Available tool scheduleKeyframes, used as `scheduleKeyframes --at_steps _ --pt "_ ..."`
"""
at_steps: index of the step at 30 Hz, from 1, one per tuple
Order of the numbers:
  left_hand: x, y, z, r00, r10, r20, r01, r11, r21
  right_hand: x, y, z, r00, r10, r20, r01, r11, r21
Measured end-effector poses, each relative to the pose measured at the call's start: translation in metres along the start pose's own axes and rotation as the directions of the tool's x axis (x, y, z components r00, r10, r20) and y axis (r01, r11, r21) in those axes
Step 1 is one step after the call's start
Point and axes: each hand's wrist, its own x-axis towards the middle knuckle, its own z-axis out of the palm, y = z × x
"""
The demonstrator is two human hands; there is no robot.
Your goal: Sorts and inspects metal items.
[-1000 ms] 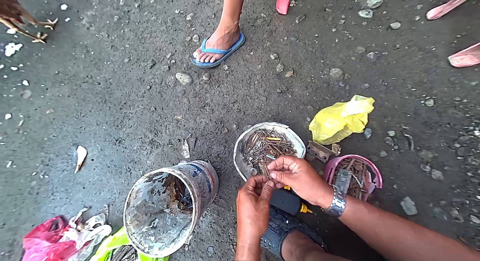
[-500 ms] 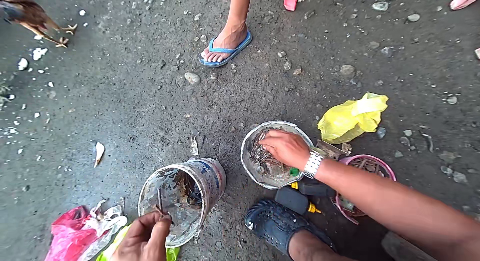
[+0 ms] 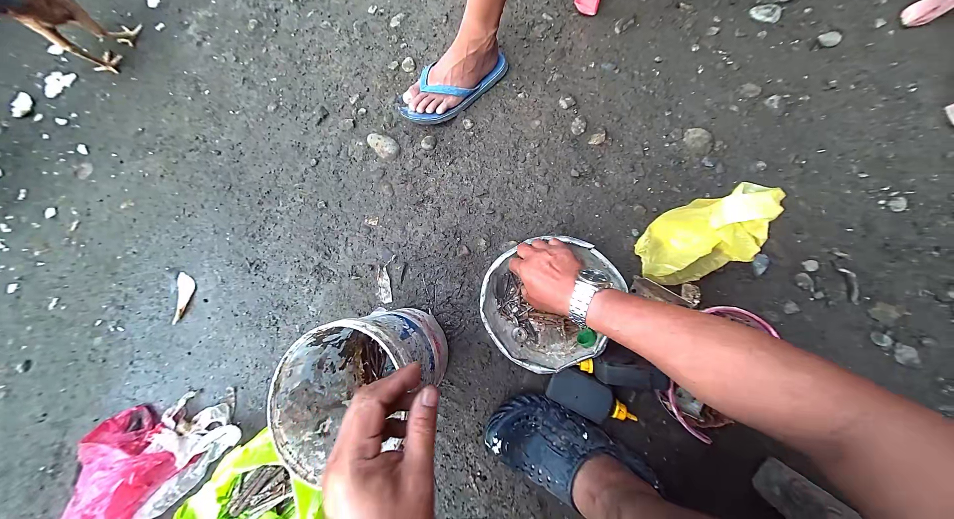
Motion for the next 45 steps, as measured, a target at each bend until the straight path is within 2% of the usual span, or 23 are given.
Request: scheduleKeyframes --at_steps 7,11,14,16,20,23,26,29,33,35,36,37,38,39,40,41,43,45 --pt "-0.011 -0.003 0.030 0.998 -0.044 0.052 0.044 0.999 -0.002 -0.005 0.000 0.007 0.998 -0.047 -0.028 0.047 0.999 -0.025" --pt "-0.013 -0.011 0.038 0.994 -0.070 0.078 0.070 0.998 0.009 0.003 0.009 0.010 0.990 -0.140 0.024 0.141 0.987 -0.079" --pt "-0.009 -0.018 0.057 0.993 -0.068 0.093 0.065 0.997 0.035 -0.003 0.024 0.018 0.969 -0.240 -0.054 0.234 0.967 -0.098" --pt "-0.003 -0.023 0.077 0.990 -0.075 0.121 0.062 0.992 0.114 -0.020 0.032 0.017 0.956 -0.245 -0.165 0.236 0.969 -0.068" --pt "0.026 -0.025 0.123 0.949 -0.230 0.214 0.158 0.939 0.306 -0.065 0.048 0.011 0.909 -0.111 -0.401 0.158 0.984 0.087" --pt "0.050 -0.019 0.158 0.866 -0.388 0.314 0.210 0.854 0.475 -0.095 0.057 0.015 0.857 0.075 -0.511 0.128 0.928 0.350" --pt "0.064 -0.016 0.184 0.839 -0.433 0.329 0.145 0.761 0.632 -0.116 0.055 0.022 0.817 0.269 -0.510 0.131 0.774 0.620" --pt "0.071 -0.017 0.198 0.845 -0.421 0.330 0.090 0.719 0.689 -0.133 0.047 0.024 0.838 0.411 -0.359 0.152 0.457 0.877" --pt "0.074 -0.020 0.207 0.853 -0.421 0.307 0.103 0.714 0.693 -0.129 0.041 0.026 0.873 0.460 -0.164 0.153 0.063 0.986" --pt "0.075 -0.024 0.208 0.864 -0.404 0.302 0.103 0.727 0.679 -0.121 0.041 0.022 0.899 0.433 -0.070 0.103 -0.053 0.993" --pt "0.074 -0.025 0.208 0.868 -0.395 0.301 0.101 0.733 0.672 -0.114 0.042 0.020 0.910 0.412 -0.055 0.086 -0.058 0.995" --pt "0.074 -0.027 0.208 0.873 -0.385 0.299 0.098 0.739 0.666 -0.105 0.044 0.018 0.924 0.376 -0.062 0.069 -0.005 0.998" --pt "0.074 -0.029 0.207 0.880 -0.372 0.294 0.097 0.749 0.656 -0.093 0.046 0.015 0.937 0.339 -0.090 0.043 0.143 0.989" --pt "0.074 -0.029 0.207 0.885 -0.363 0.290 0.098 0.756 0.647 -0.081 0.048 0.011 0.942 0.309 -0.129 0.011 0.356 0.934" --pt "0.074 -0.030 0.207 0.887 -0.361 0.287 0.104 0.764 0.637 -0.068 0.051 0.009 0.947 0.277 -0.163 -0.027 0.575 0.818" --pt "0.073 -0.030 0.207 0.889 -0.360 0.281 0.115 0.771 0.627 -0.056 0.051 0.007 0.952 0.241 -0.187 -0.058 0.746 0.664" --pt "0.072 -0.031 0.209 0.893 -0.369 0.259 0.145 0.779 0.610 -0.035 0.050 0.002 0.978 0.164 -0.125 -0.104 0.917 0.384" --pt "0.073 -0.029 0.208 0.885 -0.393 0.249 0.174 0.776 0.607 -0.020 0.044 -0.002 0.988 0.156 -0.022 -0.148 0.969 0.199"
